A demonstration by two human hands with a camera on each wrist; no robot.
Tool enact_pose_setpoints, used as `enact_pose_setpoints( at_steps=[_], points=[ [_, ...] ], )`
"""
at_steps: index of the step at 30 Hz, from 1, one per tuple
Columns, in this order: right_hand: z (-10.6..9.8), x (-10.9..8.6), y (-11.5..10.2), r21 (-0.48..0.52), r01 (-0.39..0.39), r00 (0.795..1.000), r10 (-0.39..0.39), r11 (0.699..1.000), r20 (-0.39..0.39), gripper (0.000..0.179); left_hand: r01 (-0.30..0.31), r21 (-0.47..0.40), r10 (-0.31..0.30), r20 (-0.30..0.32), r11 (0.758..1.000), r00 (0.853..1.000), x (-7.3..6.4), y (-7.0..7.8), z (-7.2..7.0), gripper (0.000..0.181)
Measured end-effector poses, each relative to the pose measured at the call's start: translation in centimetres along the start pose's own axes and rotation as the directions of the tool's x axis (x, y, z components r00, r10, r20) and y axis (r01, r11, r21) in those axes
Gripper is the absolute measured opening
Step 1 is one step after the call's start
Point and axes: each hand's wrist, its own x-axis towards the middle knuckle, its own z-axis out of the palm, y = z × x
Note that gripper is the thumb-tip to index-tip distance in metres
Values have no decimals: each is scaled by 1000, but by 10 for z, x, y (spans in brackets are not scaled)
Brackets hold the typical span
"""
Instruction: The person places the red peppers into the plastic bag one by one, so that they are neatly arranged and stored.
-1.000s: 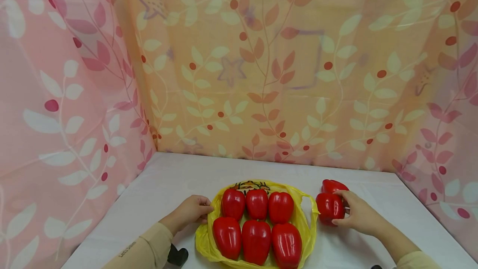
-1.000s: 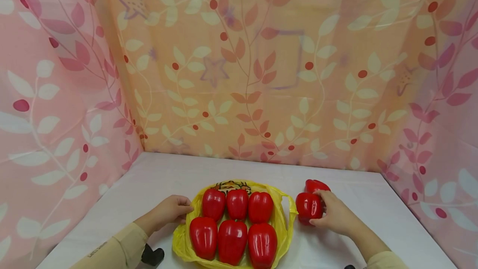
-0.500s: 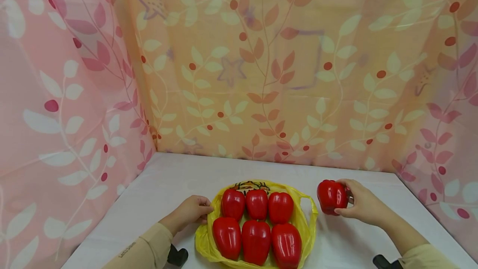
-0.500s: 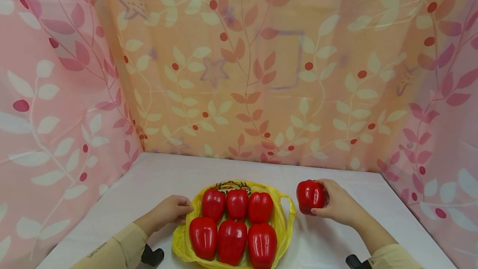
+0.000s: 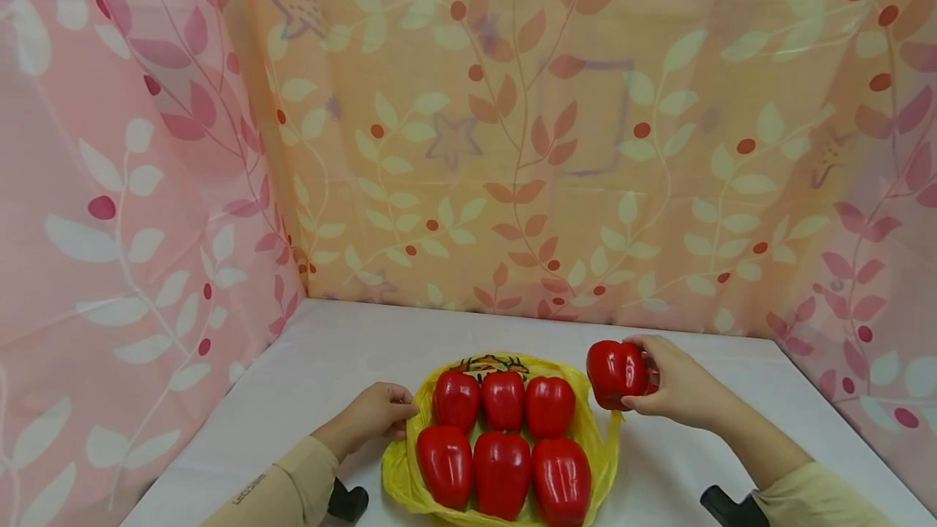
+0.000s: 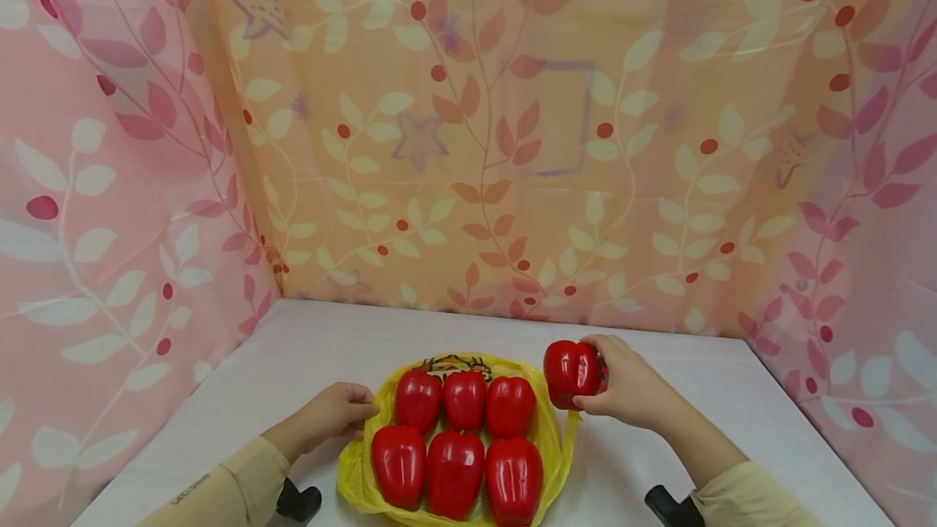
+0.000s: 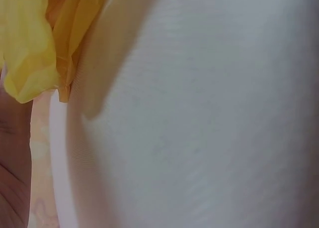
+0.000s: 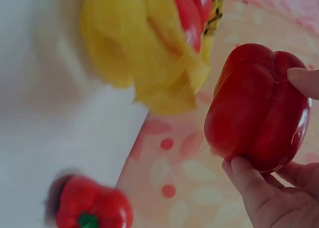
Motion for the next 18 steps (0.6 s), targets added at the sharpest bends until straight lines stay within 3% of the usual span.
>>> enact_pose_setpoints(
  at_steps=[18],
  points=[
    [40,25,-61,112,66,991,-77,992,106,82,-1,-11,1,-2,1000,1000,-1,1,-3,20]
  ],
)
